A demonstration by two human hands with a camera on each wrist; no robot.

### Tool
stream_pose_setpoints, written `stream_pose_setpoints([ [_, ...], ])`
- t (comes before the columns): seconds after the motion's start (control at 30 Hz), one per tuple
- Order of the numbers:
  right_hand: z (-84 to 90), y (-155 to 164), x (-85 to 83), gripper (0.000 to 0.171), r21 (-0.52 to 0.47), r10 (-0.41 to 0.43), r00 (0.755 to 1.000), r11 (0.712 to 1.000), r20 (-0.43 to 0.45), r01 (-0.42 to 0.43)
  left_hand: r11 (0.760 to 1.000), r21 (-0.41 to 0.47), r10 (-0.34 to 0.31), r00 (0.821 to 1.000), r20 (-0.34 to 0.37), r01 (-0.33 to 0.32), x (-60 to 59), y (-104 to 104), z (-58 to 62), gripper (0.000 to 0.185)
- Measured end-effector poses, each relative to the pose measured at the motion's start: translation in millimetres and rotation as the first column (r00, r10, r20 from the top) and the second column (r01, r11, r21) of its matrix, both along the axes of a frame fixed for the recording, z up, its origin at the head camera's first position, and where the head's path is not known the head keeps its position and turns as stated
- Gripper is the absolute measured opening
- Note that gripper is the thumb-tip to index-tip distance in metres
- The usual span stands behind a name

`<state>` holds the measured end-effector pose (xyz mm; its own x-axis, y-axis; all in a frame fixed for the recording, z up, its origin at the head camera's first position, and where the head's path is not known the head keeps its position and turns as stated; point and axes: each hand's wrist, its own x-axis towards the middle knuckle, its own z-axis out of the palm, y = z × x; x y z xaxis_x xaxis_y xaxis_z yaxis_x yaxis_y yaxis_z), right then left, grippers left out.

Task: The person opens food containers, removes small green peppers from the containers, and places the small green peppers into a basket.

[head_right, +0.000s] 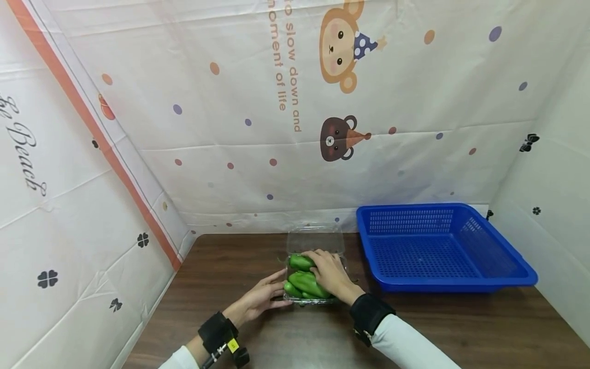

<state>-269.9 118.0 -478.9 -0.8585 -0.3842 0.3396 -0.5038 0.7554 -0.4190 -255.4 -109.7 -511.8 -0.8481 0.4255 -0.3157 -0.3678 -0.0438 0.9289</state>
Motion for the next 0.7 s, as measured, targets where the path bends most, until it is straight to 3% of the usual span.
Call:
stream_pose_setpoints([
  [0.27, 8.1, 0.6, 2.2, 0.045, 0.003, 0.018, 0.997, 1.000, -0.076, -0.018, 1.000, -0.003, -0.001, 1.000, 0.002, 0.001, 0.1, -0.4, 0.6, 0.062],
  [0.7, 44.4, 8.6, 10.0, 0.051, -0.061, -0.106, 0.984, 0.993, -0.141, 0.098, 0.999, -0.008, -0.031, 0.999, -0.006, 0.031, -1.2, -0.9, 3.0, 0.061],
])
